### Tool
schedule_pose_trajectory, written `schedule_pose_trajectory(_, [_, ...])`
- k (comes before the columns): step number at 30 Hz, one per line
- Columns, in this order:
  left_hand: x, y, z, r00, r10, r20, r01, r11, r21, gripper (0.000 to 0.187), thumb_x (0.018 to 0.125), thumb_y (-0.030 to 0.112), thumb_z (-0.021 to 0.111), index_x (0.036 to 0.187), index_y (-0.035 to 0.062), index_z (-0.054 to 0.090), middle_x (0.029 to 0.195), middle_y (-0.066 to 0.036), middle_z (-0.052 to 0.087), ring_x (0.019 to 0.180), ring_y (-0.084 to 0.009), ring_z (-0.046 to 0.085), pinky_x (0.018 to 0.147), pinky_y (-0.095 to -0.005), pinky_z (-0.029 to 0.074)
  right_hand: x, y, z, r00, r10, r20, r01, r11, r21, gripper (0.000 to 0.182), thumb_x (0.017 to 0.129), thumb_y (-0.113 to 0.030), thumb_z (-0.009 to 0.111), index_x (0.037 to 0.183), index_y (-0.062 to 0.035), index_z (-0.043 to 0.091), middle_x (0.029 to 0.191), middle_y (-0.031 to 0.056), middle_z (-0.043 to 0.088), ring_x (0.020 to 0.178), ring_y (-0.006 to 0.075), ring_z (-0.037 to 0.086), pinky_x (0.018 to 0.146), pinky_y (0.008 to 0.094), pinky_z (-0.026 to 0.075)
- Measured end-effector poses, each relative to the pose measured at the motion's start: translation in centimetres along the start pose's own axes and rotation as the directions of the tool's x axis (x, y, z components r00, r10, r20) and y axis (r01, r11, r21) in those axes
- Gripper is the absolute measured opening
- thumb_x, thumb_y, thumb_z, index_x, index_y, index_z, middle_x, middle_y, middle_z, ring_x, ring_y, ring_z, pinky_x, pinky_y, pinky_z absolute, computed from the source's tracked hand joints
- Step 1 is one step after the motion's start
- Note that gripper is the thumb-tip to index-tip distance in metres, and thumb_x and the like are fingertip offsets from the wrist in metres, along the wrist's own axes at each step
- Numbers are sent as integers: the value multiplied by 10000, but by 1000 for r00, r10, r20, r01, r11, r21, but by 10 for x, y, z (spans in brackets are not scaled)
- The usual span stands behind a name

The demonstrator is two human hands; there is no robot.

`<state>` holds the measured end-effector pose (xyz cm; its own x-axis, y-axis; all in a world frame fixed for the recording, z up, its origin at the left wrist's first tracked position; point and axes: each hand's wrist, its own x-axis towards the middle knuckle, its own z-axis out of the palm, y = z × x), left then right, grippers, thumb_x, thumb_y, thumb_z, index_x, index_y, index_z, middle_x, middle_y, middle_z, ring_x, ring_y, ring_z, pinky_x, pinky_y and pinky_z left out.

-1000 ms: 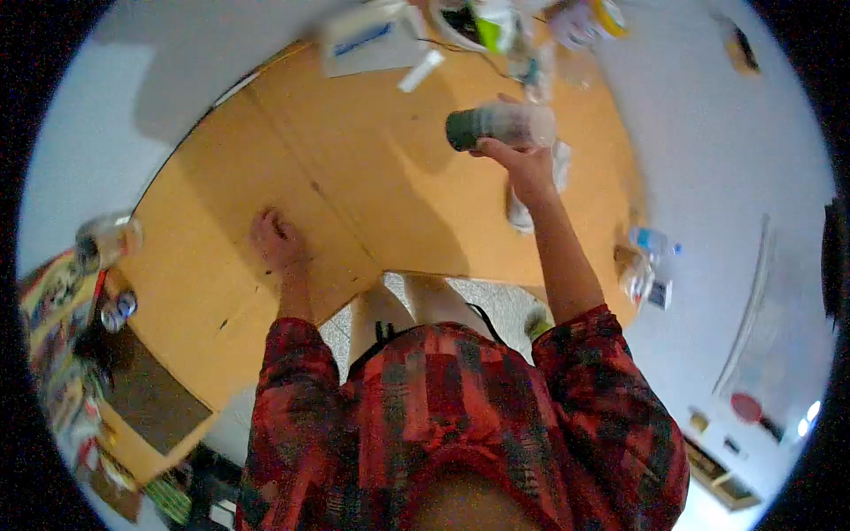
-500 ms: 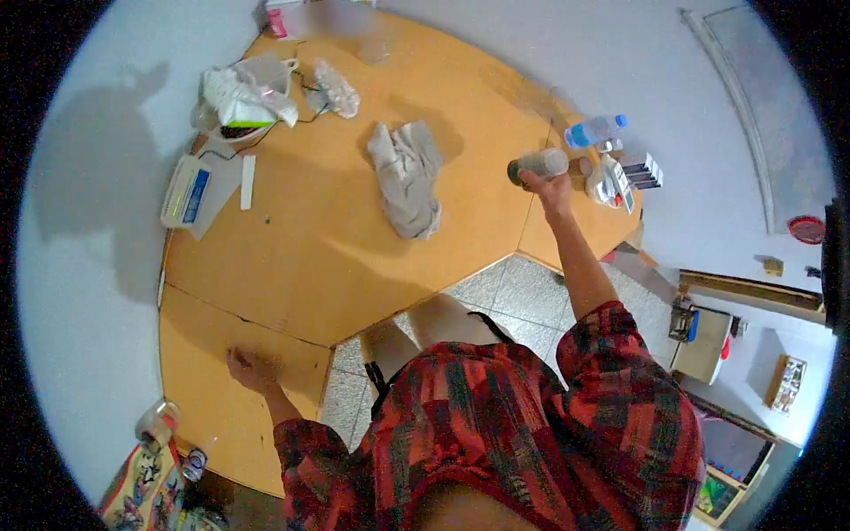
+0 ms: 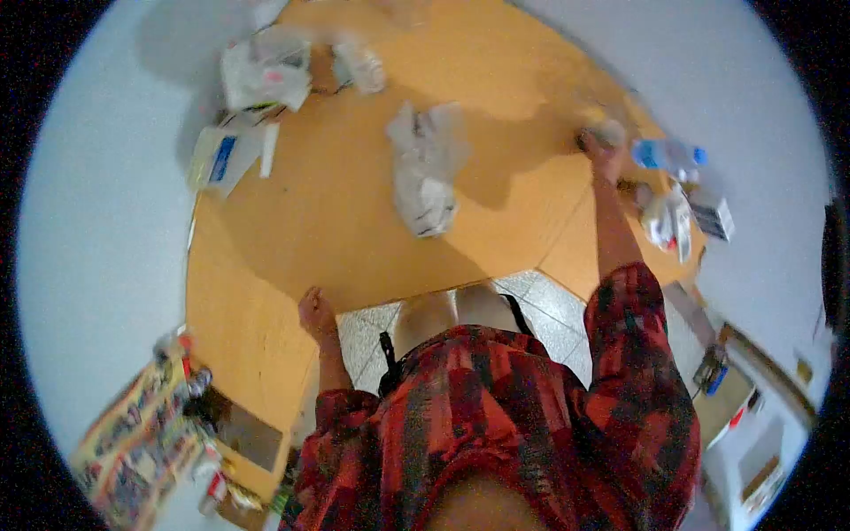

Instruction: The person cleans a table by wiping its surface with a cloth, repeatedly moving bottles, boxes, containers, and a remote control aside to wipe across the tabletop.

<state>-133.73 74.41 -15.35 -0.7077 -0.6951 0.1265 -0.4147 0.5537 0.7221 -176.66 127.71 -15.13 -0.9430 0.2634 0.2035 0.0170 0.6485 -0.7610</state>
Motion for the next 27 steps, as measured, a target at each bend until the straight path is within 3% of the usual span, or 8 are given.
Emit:
schedule_pose_trajectory(5, [-2, 43, -13, 998, 50, -27, -40, 957, 287, 201, 767, -44, 562, 919, 47, 657, 947, -124, 662, 890, -249, 629, 755, -326, 512, 0, -6, -1, 998, 49, 50, -60, 966, 252, 618, 589, -119, 849, 1117, -15, 545, 1027, 90, 620, 936, 234, 587, 822, 360, 483])
schedule_pose_trajectory(11, [-20, 44, -20, 978, -186, -99, 195, 976, 94, 142, 765, -25, 578, 859, 60, 642, 927, -99, 660, 864, -243, 637, 711, -324, 522, -19, -31, -16, 999, -11, 39, 3, 977, 212, 648, 652, -72, 810, 1207, -31, 478, 1216, 131, 513, 1100, 249, 494, 901, 379, 443])
schedule_pose_trajectory(12, [-24, 46, -23, 973, -196, -121, 208, 973, 97, 142, 765, -25, 578, 859, 60, 642, 927, -99, 660, 864, -243, 637, 711, -324, 522, -12, 12, -20, 934, 280, 222, -353, 619, 702, 648, 677, -50, 785, 1231, -24, 451, 1251, 150, 477, 1114, 268, 483, 909, 377, 441])
schedule_pose_trajectory(14, [-25, 54, -32, 994, -10, -110, 29, 985, 172, 143, 773, -9, 587, 877, 67, 650, 939, -98, 657, 856, -246, 633, 711, -326, 519, -29, 34, -22, 824, 446, 351, -493, 257, 831, 629, 734, -42, 733, 1270, -9, 405, 1307, 185, 414, 1144, 305, 461, 934, 388, 433])
schedule_pose_trajectory(17, [-33, 38, -38, 994, -51, -100, 73, 971, 229, 157, 766, -1, 597, 891, 76, 654, 929, -102, 656, 848, -252, 627, 719, -334, 513, -108, -63, -35, 999, -18, -36, 21, 997, 77, 574, 803, -123, 675, 1285, 1, 389, 1325, 210, 397, 1183, 323, 436, 924, 416, 449])
schedule_pose_trajectory(19, [-39, 27, -39, 990, -98, -100, 118, 968, 221, 174, 757, -8, 597, 898, 79, 651, 922, -103, 656, 837, -258, 624, 721, -338, 507, -155, -147, -25, 974, -134, 184, 109, 984, 142, 611, 797, -201, 690, 1295, -9, 392, 1317, 234, 399, 1214, 328, 406, 944, 446, 415])
schedule_pose_trajectory(21, [-42, 20, -44, 993, -70, -92, 92, 964, 250, 182, 759, -17, 581, 899, 76, 649, 915, -105, 657, 826, -260, 625, 719, -336, 506, -173, -200, 9, 808, -472, 353, 512, 859, -24, 676, 759, -243, 726, 1304, -19, 394, 1329, 218, 400, 1239, 361, 367, 981, 454, 355])
schedule_pose_trajectory(27, [-51, 13, -85, 983, -152, -106, 169, 971, 169, 156, 797, 40, 591, 923, 84, 673, 891, -104, 668, 820, -249, 646, 725, -345, 518, -179, -203, 170, 787, -407, 464, 544, 812, -211, 778, 763, -459, 652, 1335, -16, 365, 1361, 228, 364, 1278, 420, 294, 1032, 523, 252])
